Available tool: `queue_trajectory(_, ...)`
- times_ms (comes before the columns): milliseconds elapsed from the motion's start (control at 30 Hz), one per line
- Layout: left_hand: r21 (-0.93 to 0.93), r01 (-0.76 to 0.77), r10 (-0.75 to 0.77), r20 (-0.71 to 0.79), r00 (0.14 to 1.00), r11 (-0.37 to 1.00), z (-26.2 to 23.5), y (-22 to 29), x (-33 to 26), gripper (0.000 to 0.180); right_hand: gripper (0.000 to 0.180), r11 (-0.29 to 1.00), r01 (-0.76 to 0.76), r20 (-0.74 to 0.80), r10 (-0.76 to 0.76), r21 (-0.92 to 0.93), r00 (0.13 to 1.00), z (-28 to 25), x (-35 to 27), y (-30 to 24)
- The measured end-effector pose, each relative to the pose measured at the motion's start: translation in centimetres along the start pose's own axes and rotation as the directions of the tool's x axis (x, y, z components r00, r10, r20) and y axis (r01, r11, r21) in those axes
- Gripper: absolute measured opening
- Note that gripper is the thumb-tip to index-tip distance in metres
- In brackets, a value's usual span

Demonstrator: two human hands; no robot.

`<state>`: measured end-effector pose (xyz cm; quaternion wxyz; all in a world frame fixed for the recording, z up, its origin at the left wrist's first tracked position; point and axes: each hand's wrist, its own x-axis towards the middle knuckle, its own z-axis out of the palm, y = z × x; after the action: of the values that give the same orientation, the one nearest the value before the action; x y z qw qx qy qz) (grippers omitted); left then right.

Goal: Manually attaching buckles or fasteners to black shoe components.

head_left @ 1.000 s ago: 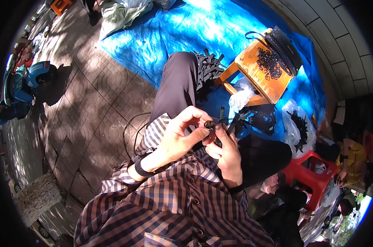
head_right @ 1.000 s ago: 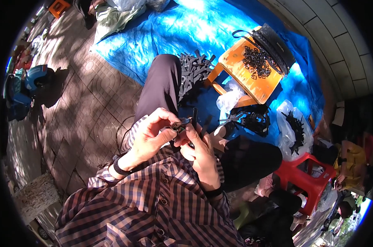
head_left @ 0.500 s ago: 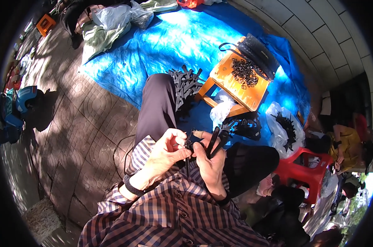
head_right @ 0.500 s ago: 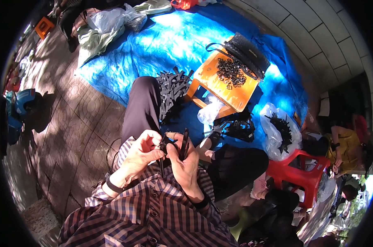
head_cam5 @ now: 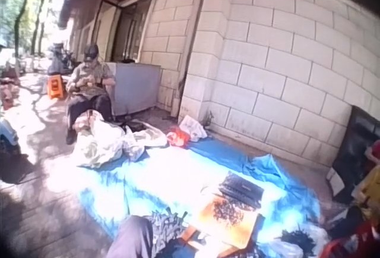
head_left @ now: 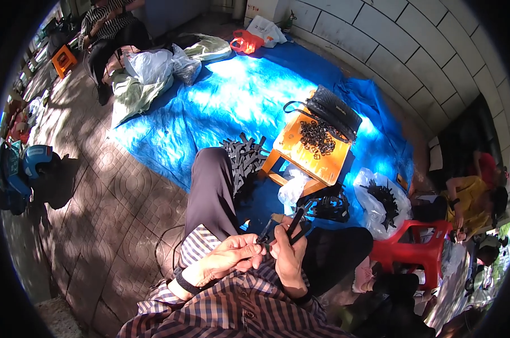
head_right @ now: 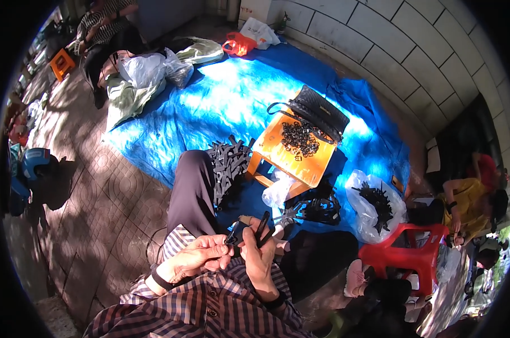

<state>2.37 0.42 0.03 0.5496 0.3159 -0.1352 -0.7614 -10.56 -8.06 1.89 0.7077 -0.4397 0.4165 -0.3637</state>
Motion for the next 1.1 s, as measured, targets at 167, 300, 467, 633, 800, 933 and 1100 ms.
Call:
queue_trajectory(167, 0.147, -0.076, 0.084, -0.051, 0.995, 0.986, 1.2, -0.8, -1.2, 0.017, 0.025, 0.991, -0.121, 0.131, 0.127, -0.054, 0.983, -0.7, -1.1, 0.2)
queue_trajectory(300, 0.364, -0.183, 0.222, -0.070, 0.972, 0.913, 1.8, 0.1, -0.3, 0.024, 0.027, 0.983, -0.058, 0.216, 0.020, 0.172, 0.976, 0.1, 0.2, -0.6)
queue_trajectory(467, 0.293, -0.226, 0.252, -0.053, 0.966, 0.929, 1.8, -0.5, -0.1, 0.025, 0.036, 0.963, -0.110, 0.269, 0.040, 0.247, 0.962, 0.1, 2.4, -1.8)
queue_trajectory(633, 0.356, -0.180, 0.253, -0.169, 0.953, 0.917, 2.2, -0.5, -0.1, 0.022, 0.031, 0.999, 0.021, 0.310, -0.033, 0.044, 0.950, 0.0, 3.1, -1.1)
queue_trajectory(800, 0.368, -0.204, 0.278, -0.160, 0.947, 0.907, 1.6, -0.5, -0.3, 0.019, 0.028, 0.997, 0.000, 0.218, 0.016, -0.072, 0.976, 0.2, 2.6, 0.1)
queue_trajectory(933, 0.387, -0.237, 0.322, -0.171, 0.931, 0.891, 0.8, -1.0, -0.2, 0.022, 0.032, 0.986, -0.135, 0.196, 0.113, 0.101, 0.974, 0.2, 2.2, 0.8)
queue_trajectory(1100, 0.435, -0.262, 0.393, -0.245, 0.886, 0.861, 1.1, -1.3, 0.0, 0.019, 0.027, 0.967, 0.254, 0.235, -0.242, -0.020, 0.941, -0.8, 1.7, 0.3)
